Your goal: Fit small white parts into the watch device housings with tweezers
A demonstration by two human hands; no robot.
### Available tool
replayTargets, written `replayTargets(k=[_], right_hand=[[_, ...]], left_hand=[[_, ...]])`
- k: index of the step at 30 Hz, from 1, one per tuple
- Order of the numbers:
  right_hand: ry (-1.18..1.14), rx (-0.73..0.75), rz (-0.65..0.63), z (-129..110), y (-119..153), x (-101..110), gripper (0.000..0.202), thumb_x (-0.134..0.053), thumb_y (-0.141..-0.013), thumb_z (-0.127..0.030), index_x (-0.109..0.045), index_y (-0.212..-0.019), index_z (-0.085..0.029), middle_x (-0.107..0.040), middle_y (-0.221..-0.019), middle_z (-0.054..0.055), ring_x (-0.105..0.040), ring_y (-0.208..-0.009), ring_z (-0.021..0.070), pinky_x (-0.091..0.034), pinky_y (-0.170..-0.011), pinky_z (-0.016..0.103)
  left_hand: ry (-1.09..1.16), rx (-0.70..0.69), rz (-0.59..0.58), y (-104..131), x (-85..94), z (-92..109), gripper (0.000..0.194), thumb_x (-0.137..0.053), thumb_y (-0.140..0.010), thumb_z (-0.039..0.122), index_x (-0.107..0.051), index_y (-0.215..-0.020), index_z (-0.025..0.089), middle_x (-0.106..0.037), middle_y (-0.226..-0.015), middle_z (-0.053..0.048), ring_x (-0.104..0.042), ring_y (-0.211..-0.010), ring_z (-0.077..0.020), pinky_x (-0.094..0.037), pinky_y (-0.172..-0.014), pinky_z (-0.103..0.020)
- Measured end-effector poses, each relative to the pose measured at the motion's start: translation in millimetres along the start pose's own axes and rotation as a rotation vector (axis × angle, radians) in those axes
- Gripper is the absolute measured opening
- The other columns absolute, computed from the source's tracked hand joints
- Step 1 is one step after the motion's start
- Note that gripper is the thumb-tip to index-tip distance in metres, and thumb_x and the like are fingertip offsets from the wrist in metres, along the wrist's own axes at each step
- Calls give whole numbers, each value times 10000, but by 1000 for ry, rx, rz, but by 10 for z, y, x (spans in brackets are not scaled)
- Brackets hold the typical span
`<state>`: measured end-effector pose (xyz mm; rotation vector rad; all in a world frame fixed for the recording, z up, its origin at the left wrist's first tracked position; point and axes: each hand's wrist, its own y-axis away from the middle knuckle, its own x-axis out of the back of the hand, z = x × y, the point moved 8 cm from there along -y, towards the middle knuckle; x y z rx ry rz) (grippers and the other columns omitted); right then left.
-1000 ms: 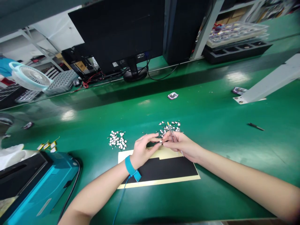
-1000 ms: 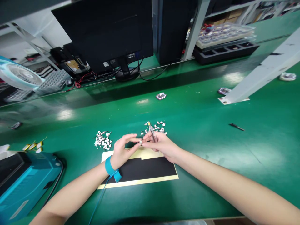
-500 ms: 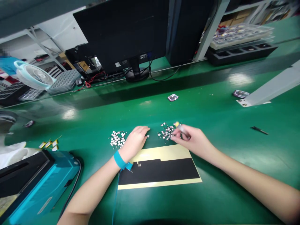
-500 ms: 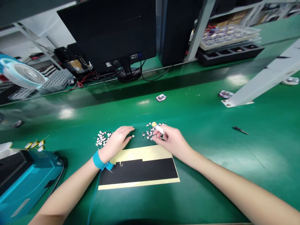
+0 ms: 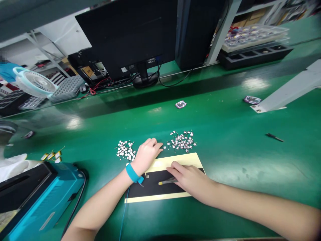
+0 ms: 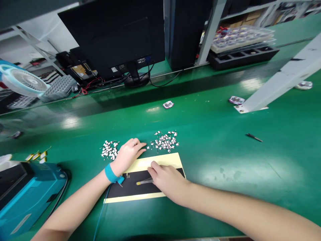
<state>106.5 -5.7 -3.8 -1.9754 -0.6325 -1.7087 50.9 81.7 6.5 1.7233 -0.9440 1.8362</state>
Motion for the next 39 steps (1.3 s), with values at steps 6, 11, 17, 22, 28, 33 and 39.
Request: replayTargets(k=[6, 11, 17, 22, 28, 33, 39], right_hand=[[94, 10, 10, -37, 21, 8, 282, -620, -692, -80, -562, -967, -92, -534, -837, 71, -562, -547, 175, -459, -435, 285], [129, 44, 10, -62, 32, -17, 308, -568, -674, -6, -552, -973, -78, -514, -811, 66, -550, -575, 167, -456, -465, 268], [128, 33, 12, -68, 38, -27, 245, -579, -724, -45, -559, -966, -78, -519, -813, 68, -548, -579, 169, -447, -453, 274], [88, -10, 33, -70, 22, -16, 137, -596, -792, -189, -591, -881, -85, -540, -777, 70, -555, -560, 192, -438, -430, 303], [-26, -76, 15, -13, -16, -15, 135, -636, -764, -194, -611, -854, -96, -570, -776, 72, -579, -557, 206, -426, -437, 300], [-217, -198, -2, 135, -42, -13, 153, -709, -690, -178, -617, -794, -115, -594, -785, 58, -588, -568, 203, -394, -458, 268], [-619, -363, 68, 539, -88, -20, 85, -655, -698, -144, -593, -640, -145, -530, -595, -17, -498, -519, 118, -326, -483, 211]], left_hand=[[-41, 1, -67, -10, -10, 4, 146, -468, -803, 120, -601, -818, 180, -560, -731, -46, -538, -706, -185, -453, -607, -273], [129, 49, -12, -1, 23, 25, 164, -466, -826, 220, -555, -953, 165, -589, -803, -45, -565, -738, -172, -472, -669, -281], [154, 8, 5, -9, -39, 66, 94, -541, -784, 205, -605, -839, 165, -585, -760, -37, -566, -716, -173, -482, -658, -274], [144, 13, 44, -22, -35, 36, 77, -534, -782, 159, -602, -808, 138, -603, -767, -49, -570, -722, -187, -496, -679, -307], [484, 147, 135, -12, 97, -43, 76, -530, -784, 134, -587, -834, 135, -627, -816, -53, -596, -699, -152, -518, -664, -288], [942, 260, 249, 30, 99, -42, 117, -520, -794, 180, -609, -864, 149, -603, -846, -46, -606, -727, -103, -533, -671, -204], [1055, 285, 279, 63, -32, -26, 144, -558, -760, 168, -637, -875, 134, -591, -868, -65, -608, -777, -112, -544, -707, -208]])
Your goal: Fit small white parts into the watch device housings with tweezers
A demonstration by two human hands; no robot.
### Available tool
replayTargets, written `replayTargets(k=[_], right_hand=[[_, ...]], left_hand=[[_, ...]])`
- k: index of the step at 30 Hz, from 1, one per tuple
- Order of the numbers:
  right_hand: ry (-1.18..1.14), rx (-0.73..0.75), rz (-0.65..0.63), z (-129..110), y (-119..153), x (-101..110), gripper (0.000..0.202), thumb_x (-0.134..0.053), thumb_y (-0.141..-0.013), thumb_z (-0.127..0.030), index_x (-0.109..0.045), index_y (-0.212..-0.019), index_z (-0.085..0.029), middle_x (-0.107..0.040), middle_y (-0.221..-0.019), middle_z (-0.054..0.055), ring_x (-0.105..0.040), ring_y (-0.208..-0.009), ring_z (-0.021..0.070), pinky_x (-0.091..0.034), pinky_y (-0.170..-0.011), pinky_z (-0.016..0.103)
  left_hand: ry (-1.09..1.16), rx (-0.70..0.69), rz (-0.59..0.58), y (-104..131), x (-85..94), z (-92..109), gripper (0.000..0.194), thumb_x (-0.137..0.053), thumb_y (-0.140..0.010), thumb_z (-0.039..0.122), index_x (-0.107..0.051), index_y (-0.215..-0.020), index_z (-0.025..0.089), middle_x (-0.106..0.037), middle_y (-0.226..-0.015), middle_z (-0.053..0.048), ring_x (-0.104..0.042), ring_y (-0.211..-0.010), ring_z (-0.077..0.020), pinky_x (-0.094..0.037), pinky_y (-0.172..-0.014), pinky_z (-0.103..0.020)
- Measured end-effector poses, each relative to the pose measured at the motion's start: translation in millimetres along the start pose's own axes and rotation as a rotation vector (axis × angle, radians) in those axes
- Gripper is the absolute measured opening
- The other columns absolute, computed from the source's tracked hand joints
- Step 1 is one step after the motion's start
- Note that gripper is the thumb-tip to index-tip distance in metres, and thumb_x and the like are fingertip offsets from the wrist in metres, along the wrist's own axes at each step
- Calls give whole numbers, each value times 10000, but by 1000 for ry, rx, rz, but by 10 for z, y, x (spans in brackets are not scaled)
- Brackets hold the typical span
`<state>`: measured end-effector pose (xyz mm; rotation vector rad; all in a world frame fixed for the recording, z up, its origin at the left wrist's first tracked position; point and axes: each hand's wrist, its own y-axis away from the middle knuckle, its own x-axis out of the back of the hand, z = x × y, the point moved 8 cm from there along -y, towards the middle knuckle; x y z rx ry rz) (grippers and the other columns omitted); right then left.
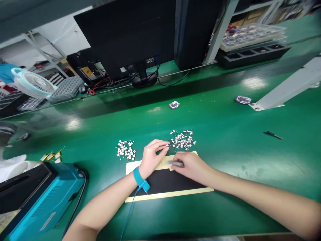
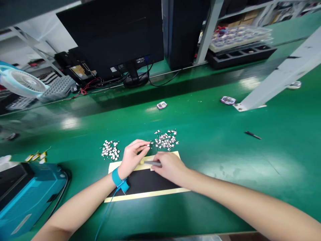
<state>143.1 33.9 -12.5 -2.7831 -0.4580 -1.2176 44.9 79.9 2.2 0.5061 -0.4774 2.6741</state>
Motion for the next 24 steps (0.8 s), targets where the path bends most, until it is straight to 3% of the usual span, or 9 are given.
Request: replayTargets(k=[4, 10, 24], right_hand=[[-313, -108, 85, 256, -135, 191, 154, -578, -741, -263, -580, -647, -141, -373, -480, -56, -340, -432, 80, -252, -430, 201], [-639, -162, 77, 307, -182, 214, 247, -568, -723, -378, -580, -684, -135, -485, -590, -14, -380, -501, 87, -273, -458, 209], [-837, -152, -14, 227, -163, 81, 197, -630, -691, -340, -608, -656, -147, -571, -688, 11, -496, -676, 147, -346, -635, 259]], left_hand=[[-101, -121, 3, 3, -3, 93, 128, -562, -747, 132, -645, -843, 147, -618, -795, -51, -606, -736, -113, -546, -677, -221], [-112, -199, -3, 58, -44, 171, 195, -582, -727, 117, -553, -919, 128, -624, -823, -49, -641, -674, -92, -552, -655, -175], [-155, -310, 18, 110, -32, 255, 149, -586, -730, 131, -510, -858, 136, -614, -780, -37, -646, -674, -90, -562, -635, -161]])
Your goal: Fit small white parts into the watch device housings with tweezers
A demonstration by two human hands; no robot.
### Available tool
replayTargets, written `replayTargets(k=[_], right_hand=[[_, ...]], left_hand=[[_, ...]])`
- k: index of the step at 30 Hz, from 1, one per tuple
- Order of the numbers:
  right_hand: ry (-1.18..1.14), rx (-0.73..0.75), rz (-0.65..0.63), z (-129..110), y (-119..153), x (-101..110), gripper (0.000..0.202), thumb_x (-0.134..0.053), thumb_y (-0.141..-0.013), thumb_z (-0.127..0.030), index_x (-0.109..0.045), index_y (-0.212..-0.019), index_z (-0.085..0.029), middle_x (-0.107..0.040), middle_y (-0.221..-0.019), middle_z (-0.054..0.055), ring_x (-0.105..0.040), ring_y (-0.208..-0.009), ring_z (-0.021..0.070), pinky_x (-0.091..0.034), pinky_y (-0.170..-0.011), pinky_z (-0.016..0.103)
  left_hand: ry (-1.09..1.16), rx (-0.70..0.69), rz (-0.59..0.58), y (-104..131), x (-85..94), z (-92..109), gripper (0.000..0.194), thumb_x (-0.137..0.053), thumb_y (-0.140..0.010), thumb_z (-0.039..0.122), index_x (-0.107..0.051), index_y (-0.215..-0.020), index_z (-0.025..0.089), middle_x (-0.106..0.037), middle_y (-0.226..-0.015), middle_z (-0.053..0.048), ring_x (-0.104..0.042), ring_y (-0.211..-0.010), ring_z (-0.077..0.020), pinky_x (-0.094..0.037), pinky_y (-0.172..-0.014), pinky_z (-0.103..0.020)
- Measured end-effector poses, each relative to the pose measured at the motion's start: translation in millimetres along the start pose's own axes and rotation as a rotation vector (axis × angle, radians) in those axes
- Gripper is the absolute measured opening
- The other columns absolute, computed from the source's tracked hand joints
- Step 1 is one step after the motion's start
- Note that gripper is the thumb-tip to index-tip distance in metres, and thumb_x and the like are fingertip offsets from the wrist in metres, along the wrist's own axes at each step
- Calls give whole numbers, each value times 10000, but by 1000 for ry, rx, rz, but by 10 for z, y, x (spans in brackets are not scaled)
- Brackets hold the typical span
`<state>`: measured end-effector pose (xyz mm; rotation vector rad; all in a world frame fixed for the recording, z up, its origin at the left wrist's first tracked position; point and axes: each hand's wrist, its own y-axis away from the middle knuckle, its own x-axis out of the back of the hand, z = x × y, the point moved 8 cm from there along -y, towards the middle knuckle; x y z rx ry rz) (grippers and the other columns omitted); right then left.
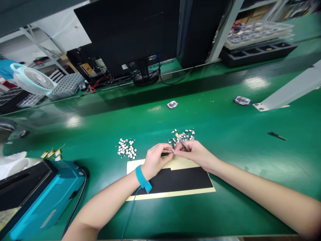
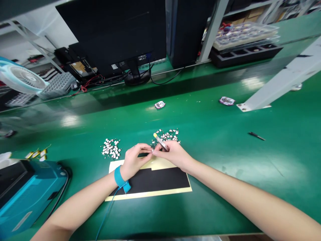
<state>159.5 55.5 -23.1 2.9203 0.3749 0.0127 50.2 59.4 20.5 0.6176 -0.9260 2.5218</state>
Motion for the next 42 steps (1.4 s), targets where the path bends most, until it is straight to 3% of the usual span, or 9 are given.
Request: replayTargets(k=[14, 25, 30, 33, 38, 42], right_hand=[[-23, 8, 15, -5, 7, -6, 187, -625, -691, -327, -595, -636, -151, -556, -671, -2, -479, -662, 137, -332, -631, 252], [-99, -84, 95, 80, 27, 50, 242, -693, -593, -276, -503, -528, -141, -508, -577, -22, -421, -546, 90, -295, -513, 220], [-184, -152, 62, 124, 35, 76, 326, -720, -578, -327, -452, -592, -143, -522, -621, -18, -299, -437, 38, -180, -409, 196], [-221, -164, 12, 112, 49, 56, 323, -721, -579, -308, -450, -620, -139, -564, -746, 18, -314, -451, 30, -180, -406, 193], [-221, -171, -21, 84, 64, 28, 298, -713, -603, -329, -529, -729, -131, -453, -584, -44, -285, -441, 34, -159, -402, 195], [-206, -176, -26, 67, 56, -3, 387, -691, -615, -402, -521, -841, -137, -467, -612, -38, -259, -419, 30, -143, -393, 197]], left_hand=[[-69, -38, -2, -3, 5, 55, 100, -575, -746, 150, -522, -830, 144, -612, -750, -29, -622, -664, -84, -563, -614, -167], [-88, -24, -28, 9, -4, 65, 89, -577, -750, 197, -528, -813, 157, -635, -743, -28, -637, -662, -105, -569, -603, -192], [55, 56, -13, 0, 19, 15, 124, -601, -733, 195, -526, -821, 149, -637, -761, -33, -653, -666, -106, -573, -624, -185], [94, 92, -7, -2, 23, -12, 131, -610, -727, 188, -525, -816, 145, -637, -763, -38, -658, -672, -111, -574, -635, -184], [135, 89, -24, -3, -1, -22, 154, -614, -723, 175, -516, -838, 143, -635, -764, -36, -661, -687, -114, -572, -648, -184], [134, 62, -46, -9, -12, -6, 151, -601, -737, 190, -516, -854, 145, -634, -780, -38, -660, -692, -113, -569, -643, -188]])
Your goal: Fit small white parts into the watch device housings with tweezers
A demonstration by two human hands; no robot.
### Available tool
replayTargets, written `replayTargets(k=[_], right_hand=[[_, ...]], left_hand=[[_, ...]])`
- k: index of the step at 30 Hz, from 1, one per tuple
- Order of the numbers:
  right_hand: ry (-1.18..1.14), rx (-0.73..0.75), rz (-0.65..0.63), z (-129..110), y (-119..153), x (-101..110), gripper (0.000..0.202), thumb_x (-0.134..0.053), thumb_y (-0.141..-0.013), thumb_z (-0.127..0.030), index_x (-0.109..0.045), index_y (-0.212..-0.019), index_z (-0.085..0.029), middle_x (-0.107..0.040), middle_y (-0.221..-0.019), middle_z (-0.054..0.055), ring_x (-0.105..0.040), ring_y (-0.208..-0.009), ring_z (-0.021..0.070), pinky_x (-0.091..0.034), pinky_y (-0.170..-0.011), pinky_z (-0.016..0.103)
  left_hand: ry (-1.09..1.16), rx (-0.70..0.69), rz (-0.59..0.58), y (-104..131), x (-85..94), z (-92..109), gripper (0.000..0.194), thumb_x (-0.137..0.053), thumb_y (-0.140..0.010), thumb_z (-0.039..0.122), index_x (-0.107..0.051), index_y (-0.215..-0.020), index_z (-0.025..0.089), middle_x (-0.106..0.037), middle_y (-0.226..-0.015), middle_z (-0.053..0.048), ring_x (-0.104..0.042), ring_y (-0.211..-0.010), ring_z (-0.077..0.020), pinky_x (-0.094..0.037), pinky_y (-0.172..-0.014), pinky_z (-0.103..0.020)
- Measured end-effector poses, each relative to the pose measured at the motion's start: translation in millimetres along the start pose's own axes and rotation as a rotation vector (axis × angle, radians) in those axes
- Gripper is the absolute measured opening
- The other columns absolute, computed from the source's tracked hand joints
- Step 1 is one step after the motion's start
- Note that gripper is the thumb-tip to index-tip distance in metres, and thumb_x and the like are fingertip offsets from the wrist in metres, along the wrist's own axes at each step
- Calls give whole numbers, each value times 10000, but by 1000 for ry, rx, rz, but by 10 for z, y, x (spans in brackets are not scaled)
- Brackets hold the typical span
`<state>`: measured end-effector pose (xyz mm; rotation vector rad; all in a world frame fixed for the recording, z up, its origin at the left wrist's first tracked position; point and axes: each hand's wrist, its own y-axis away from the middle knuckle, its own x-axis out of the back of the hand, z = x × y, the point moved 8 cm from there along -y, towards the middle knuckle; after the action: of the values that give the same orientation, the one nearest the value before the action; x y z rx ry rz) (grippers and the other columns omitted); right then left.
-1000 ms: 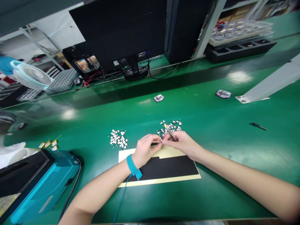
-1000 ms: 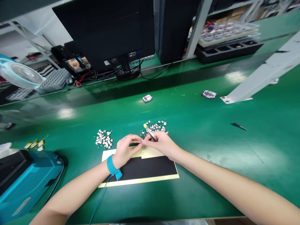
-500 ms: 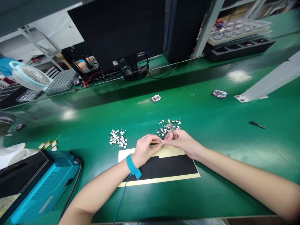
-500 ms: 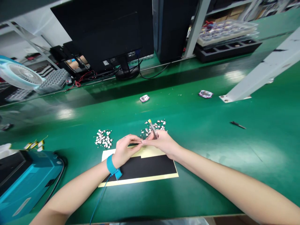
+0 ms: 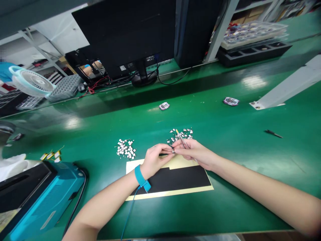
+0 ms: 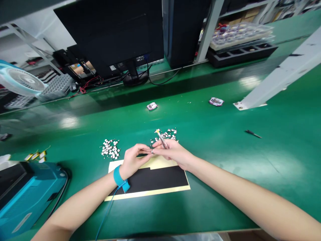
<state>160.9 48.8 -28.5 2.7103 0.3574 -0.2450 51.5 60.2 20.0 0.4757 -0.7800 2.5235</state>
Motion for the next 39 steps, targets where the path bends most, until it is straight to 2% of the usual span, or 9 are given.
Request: replayTargets(k=[5, 9, 12, 15, 18, 20, 23, 26, 39], right_hand=[[130, 38, -40, -38, -9, -71, 317, -657, -645, -381, -523, -800, -140, -516, -661, -4, -372, -486, 65, -214, -412, 195], [336, 169, 77, -147, -25, 81, 240, -641, -622, -338, -534, -714, -143, -526, -649, 0, -399, -515, 90, -271, -463, 221], [509, 266, 212, -237, -16, 265, 193, -600, -642, -323, -513, -686, -157, -498, -631, -7, -312, -460, 80, -239, -445, 228], [663, 345, 253, -288, 28, 296, 152, -559, -691, -306, -510, -697, -163, -458, -601, -11, -340, -477, 97, -263, -452, 226], [822, 414, 123, -251, 106, 60, 95, -516, -743, -241, -525, -684, -167, -454, -567, -14, -402, -498, 114, -288, -472, 223], [925, 451, -20, -167, 176, -178, 54, -512, -753, -172, -543, -708, -169, -535, -636, 3, -470, -544, 123, -316, -504, 221], [1057, 477, -224, -5, 280, -479, 124, -542, -733, -89, -567, -807, -185, -619, -756, 11, -552, -636, 147, -356, -568, 226], [1159, 457, -331, 103, 327, -610, 162, -566, -724, -70, -574, -836, -186, -641, -768, 14, -583, -686, 176, -365, -597, 241], [1239, 298, -244, 19, 234, -326, 179, -676, -719, -212, -568, -858, -175, -580, -597, -19, -539, -529, 141, -335, -446, 195]], left_hand=[[-108, -60, -53, 11, -71, 45, 133, -591, -749, 233, -531, -841, 159, -637, -740, -25, -640, -649, -104, -551, -596, -188], [-318, -97, -144, -65, -63, 46, 81, -525, -787, 208, -551, -855, 173, -653, -754, -27, -623, -687, -131, -524, -631, -240], [-541, -7, -223, -215, 199, -61, 77, -507, -784, 187, -569, -831, 186, -656, -798, -26, -614, -750, -164, -495, -691, -289], [-713, 230, -357, -312, 600, -293, 141, -536, -757, 192, -562, -896, 196, -650, -858, -19, -610, -793, -171, -476, -704, -280], [-979, 457, -492, -277, 939, -522, 201, -549, -741, 219, -566, -935, 169, -639, -916, -68, -598, -849, -219, -457, -690, -295], [-1095, 568, -566, -215, 1040, -634, 199, -559, -728, 236, -588, -906, 153, -642, -905, -97, -599, -829, -250, -442, -635, -296], [-1099, 607, -627, -164, 1003, -710, 99, -559, -717, 228, -618, -759, 160, -656, -785, -83, -605, -734, -237, -403, -556, -266], [-1065, 590, -642, -164, 932, -720, 81, -553, -699, 197, -611, -649, 173, -650, -689, -53, -595, -658, -200, -369, -525, -241], [-856, 471, -615, -221, 776, -497, 166, -464, -675, 133, -612, -649, 205, -609, -639, 0, -546, -638, -161, -363, -555, -236]])
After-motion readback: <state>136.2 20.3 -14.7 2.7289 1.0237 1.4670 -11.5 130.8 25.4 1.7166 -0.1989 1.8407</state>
